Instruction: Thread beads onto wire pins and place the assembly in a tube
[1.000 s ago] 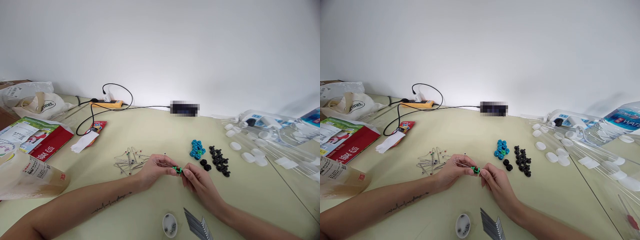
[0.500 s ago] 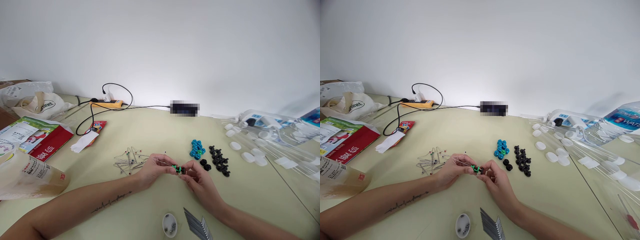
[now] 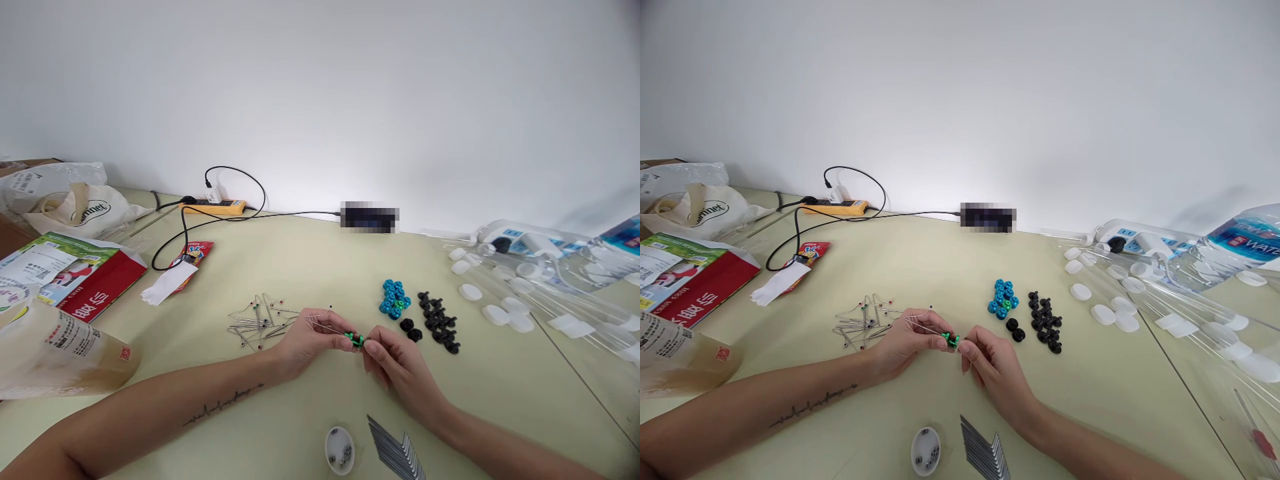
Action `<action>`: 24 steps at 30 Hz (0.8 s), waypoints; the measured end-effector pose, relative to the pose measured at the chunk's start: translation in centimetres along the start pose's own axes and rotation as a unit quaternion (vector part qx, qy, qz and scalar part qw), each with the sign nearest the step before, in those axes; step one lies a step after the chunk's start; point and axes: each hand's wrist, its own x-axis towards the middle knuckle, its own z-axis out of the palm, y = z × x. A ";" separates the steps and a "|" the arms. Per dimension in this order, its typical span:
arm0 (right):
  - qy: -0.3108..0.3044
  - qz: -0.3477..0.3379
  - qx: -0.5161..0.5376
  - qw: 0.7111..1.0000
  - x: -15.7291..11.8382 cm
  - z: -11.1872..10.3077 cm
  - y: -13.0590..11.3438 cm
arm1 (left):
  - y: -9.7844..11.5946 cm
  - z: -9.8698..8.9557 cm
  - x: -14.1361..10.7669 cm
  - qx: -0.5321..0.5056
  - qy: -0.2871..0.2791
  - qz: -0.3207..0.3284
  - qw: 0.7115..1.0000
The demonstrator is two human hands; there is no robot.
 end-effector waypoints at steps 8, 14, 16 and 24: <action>0.001 -0.004 -0.009 1.000 0.1 0.0 0.0 | 0.0 -0.1 0.0 0.006 -0.005 0.002 1.000; 0.027 -0.007 -0.010 1.000 0.2 0.1 0.0 | -0.1 -0.1 0.0 0.008 0.005 -0.001 1.000; 0.033 -0.010 -0.012 0.999 0.2 0.2 0.0 | -0.1 -0.2 0.0 0.006 0.003 -0.003 1.000; -0.002 -0.017 -0.063 0.998 0.0 0.0 -0.3 | 0.0 -0.1 0.0 0.017 -0.013 0.003 1.000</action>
